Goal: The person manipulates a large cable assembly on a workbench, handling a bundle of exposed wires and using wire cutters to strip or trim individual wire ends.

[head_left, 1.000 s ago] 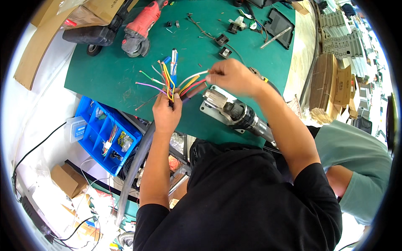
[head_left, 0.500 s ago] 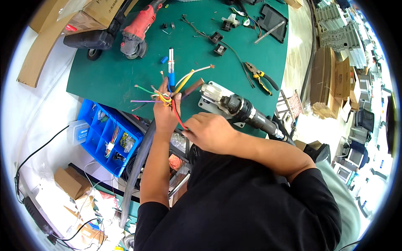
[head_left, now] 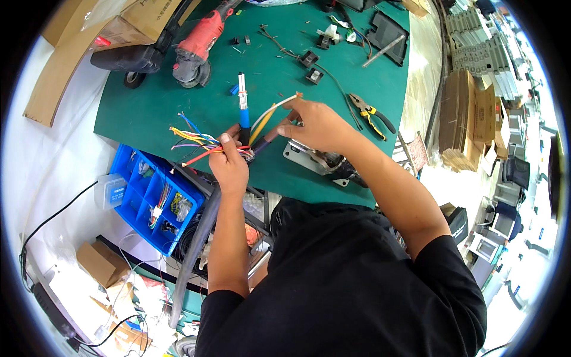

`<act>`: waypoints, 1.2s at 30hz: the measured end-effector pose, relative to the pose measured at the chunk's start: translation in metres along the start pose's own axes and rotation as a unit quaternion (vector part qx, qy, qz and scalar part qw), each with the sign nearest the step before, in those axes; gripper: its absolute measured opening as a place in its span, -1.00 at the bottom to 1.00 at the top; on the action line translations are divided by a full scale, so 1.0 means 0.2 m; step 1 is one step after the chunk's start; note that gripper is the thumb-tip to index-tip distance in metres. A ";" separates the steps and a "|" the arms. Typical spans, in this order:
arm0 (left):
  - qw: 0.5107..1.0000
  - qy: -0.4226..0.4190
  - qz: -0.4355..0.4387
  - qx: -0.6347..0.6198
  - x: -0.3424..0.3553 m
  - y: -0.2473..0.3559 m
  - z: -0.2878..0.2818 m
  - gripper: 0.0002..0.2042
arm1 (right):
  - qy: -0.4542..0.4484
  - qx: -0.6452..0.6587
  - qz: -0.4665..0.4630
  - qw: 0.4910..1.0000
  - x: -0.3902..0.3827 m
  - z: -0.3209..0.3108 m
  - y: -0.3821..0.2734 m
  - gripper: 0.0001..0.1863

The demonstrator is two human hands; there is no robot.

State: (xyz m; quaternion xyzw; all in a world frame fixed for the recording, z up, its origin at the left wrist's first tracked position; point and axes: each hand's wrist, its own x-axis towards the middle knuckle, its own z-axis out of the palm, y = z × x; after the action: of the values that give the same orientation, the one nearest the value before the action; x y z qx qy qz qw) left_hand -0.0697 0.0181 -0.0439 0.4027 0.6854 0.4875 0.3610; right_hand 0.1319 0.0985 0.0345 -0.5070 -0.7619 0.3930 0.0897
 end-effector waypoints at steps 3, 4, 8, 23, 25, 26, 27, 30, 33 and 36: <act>0.999 0.011 -0.009 -0.038 -0.01 0.05 -0.02 -0.54 | -0.092 0.050 0.039 0.994 0.08 -0.02 -0.05 -0.46; 0.999 0.018 -0.005 -0.049 -0.02 0.09 -0.03 -0.53 | -0.101 0.041 0.037 0.993 0.09 -0.03 -0.08 -0.47; 0.992 0.030 0.036 -0.118 -0.04 0.16 -0.11 -0.51 | -0.113 0.092 0.039 0.989 0.03 -0.10 -0.26 -0.56; 0.985 -0.090 0.067 -0.131 -0.16 0.42 -0.23 -0.60 | 0.022 0.303 -0.075 0.950 -0.31 0.07 -0.27 -0.81; 0.976 -0.127 0.094 -0.149 -0.19 0.45 -0.21 -0.63 | 0.066 0.278 -0.099 0.953 -0.33 0.09 -0.26 -0.81; 0.971 -0.146 0.108 -0.157 -0.20 0.46 -0.20 -0.65 | 0.089 0.266 -0.111 0.953 -0.35 0.10 -0.26 -0.80; 0.964 -0.167 0.068 -0.195 -0.22 0.49 -0.21 -0.60 | 0.099 0.264 -0.118 0.952 -0.36 0.10 -0.27 -0.80; 0.968 -0.195 0.104 -0.122 -0.29 0.50 -0.24 -0.52 | 0.121 0.278 -0.126 0.945 -0.39 0.10 -0.29 -0.78; 0.970 -0.211 0.077 -0.089 -0.32 0.54 -0.23 -0.46 | 0.110 0.321 -0.086 0.937 -0.41 0.08 -0.32 -0.73; 0.982 -0.152 0.092 -0.059 -0.34 0.52 -0.19 -0.48 | 0.102 0.306 -0.017 0.946 -0.43 0.03 -0.39 -0.58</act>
State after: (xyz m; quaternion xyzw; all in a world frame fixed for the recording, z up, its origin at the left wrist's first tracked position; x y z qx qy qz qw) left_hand -0.0547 -0.0380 0.0728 0.5112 0.5532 0.4911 0.4376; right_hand 0.1143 0.0091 0.1064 -0.4793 -0.6005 0.5516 0.3246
